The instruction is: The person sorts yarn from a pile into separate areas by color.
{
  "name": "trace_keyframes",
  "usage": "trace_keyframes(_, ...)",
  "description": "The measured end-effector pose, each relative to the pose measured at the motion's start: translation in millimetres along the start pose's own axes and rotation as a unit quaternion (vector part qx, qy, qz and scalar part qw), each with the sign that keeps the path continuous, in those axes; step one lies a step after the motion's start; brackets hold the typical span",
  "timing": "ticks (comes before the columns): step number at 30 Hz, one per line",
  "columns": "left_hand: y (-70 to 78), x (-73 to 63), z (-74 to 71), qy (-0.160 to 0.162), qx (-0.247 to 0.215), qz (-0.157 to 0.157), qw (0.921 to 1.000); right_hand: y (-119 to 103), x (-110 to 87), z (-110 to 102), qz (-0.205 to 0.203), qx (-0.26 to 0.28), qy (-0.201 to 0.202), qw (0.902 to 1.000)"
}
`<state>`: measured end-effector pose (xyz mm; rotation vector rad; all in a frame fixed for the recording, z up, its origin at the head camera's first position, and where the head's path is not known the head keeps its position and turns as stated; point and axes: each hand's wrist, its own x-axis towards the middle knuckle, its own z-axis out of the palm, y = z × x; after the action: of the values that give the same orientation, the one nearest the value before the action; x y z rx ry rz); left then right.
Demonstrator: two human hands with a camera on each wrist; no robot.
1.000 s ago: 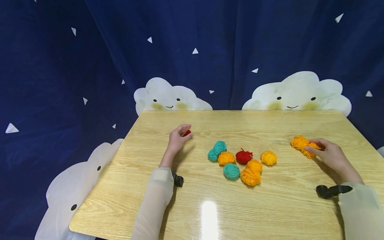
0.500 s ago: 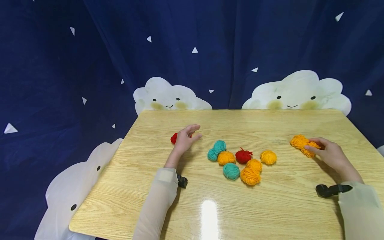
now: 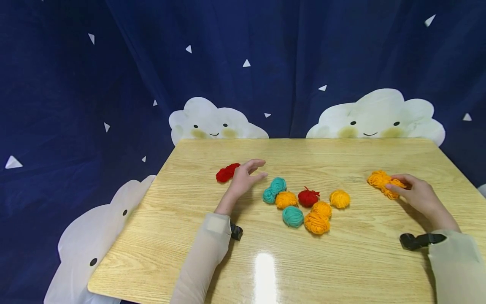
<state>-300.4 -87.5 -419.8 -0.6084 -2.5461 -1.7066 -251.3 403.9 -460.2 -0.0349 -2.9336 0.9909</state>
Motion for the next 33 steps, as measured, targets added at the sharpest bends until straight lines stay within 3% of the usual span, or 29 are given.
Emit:
trace_keyframes(10,4.5,1.1,17.3,-0.022,0.025,0.016,0.9993,-0.5,-0.6,-0.3,0.002,0.004,-0.002,1.0)
trace_keyframes(20,11.3,1.6,32.9,-0.055,0.014,0.017,0.9983,2.1,1.2,1.1,0.004,0.004,0.001,1.0)
trace_keyframes(33,21.8,1.3,51.6,-0.08,0.06,0.039,0.9943,1.2,0.2,1.0,0.003,0.011,0.004,0.9999)
